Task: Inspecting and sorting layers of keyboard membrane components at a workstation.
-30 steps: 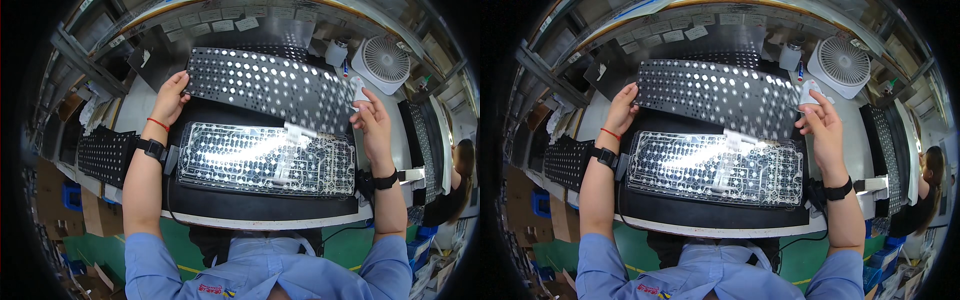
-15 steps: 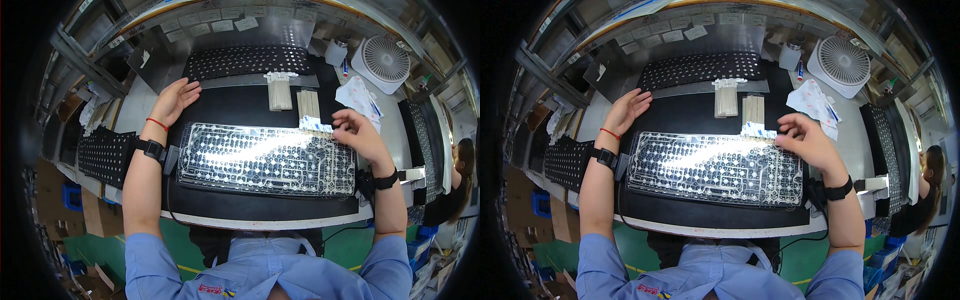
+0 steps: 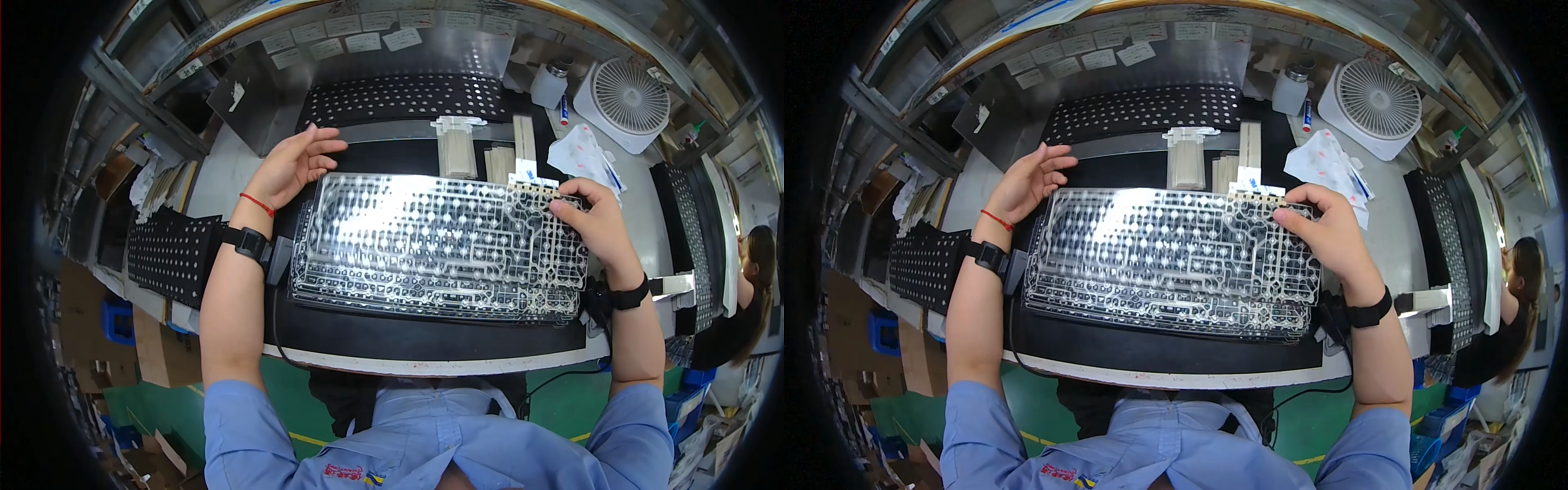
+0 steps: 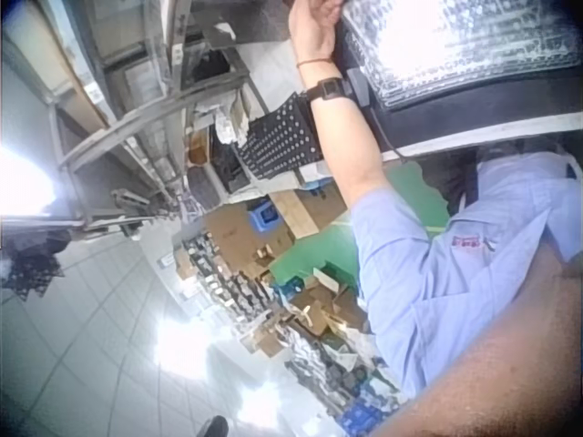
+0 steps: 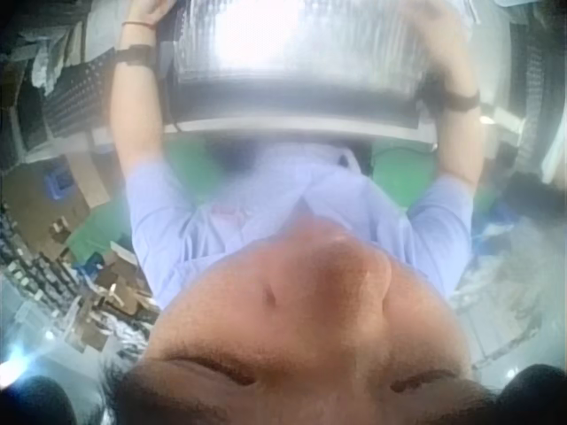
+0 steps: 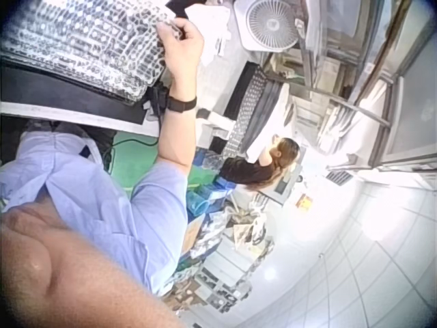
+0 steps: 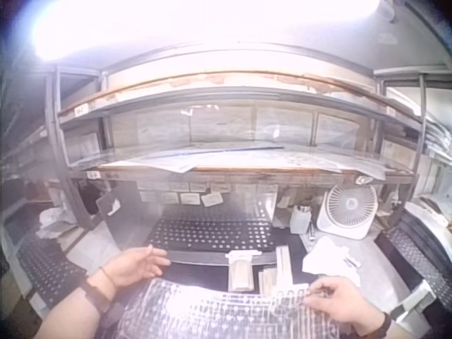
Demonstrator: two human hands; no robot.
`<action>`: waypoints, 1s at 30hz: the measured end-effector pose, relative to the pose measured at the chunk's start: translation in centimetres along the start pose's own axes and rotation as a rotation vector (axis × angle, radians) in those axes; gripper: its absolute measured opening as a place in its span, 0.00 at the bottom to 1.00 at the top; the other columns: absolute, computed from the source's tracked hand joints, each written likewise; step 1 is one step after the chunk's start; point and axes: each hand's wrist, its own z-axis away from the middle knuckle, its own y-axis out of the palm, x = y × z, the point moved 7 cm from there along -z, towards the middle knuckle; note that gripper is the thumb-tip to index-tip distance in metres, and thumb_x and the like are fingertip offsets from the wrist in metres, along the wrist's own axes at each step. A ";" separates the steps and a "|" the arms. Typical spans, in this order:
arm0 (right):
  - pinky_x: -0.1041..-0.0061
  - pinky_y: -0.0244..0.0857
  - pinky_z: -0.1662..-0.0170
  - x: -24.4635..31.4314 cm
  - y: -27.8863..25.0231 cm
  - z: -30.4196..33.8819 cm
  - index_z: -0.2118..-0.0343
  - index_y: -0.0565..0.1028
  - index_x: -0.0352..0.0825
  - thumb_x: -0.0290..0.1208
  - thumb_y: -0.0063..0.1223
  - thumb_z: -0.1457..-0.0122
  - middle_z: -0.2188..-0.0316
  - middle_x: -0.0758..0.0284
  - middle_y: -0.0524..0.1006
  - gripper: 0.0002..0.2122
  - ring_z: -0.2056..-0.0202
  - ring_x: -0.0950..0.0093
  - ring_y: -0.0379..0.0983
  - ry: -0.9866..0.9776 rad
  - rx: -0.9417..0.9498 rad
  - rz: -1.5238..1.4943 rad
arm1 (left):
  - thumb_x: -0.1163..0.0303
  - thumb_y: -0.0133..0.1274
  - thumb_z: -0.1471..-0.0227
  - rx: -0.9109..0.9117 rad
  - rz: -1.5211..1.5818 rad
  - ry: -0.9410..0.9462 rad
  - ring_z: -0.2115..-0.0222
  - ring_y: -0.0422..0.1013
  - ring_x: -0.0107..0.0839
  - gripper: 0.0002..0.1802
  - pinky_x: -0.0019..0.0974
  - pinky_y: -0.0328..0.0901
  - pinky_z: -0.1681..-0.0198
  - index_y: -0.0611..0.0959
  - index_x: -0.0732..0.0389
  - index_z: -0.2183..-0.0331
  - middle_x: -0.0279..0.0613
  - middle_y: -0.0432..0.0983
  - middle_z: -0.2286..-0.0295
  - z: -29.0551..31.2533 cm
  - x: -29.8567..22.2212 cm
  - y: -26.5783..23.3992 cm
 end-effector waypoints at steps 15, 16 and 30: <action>0.86 0.62 0.65 -1.5 -0.9 -0.4 0.64 0.76 0.29 0.26 0.62 0.47 0.71 0.73 0.76 0.09 0.69 0.87 0.68 0.014 -0.080 -0.074 | 0.61 0.48 0.39 0.016 -0.022 0.001 0.70 0.74 0.20 0.15 0.26 0.69 0.63 0.80 0.62 0.64 0.34 0.79 0.70 -0.2 0.8 0.4; 0.86 0.62 0.64 -1.4 -1.0 -0.4 0.64 0.76 0.30 0.26 0.62 0.47 0.71 0.74 0.76 0.09 0.69 0.87 0.68 0.036 -0.080 -0.085 | 0.60 0.47 0.39 -0.009 -0.036 -0.024 0.70 0.74 0.20 0.15 0.26 0.69 0.63 0.80 0.62 0.64 0.34 0.79 0.70 -0.2 0.7 0.6; 0.86 0.61 0.65 -0.9 -1.6 -0.3 0.62 0.75 0.30 0.26 0.58 0.44 0.72 0.74 0.75 0.09 0.70 0.87 0.68 0.007 -0.189 -0.160 | 0.64 0.50 0.41 -0.007 -0.217 0.028 0.77 0.63 0.10 0.10 0.20 0.56 0.75 0.79 0.58 0.62 0.23 0.73 0.74 -0.3 0.4 0.4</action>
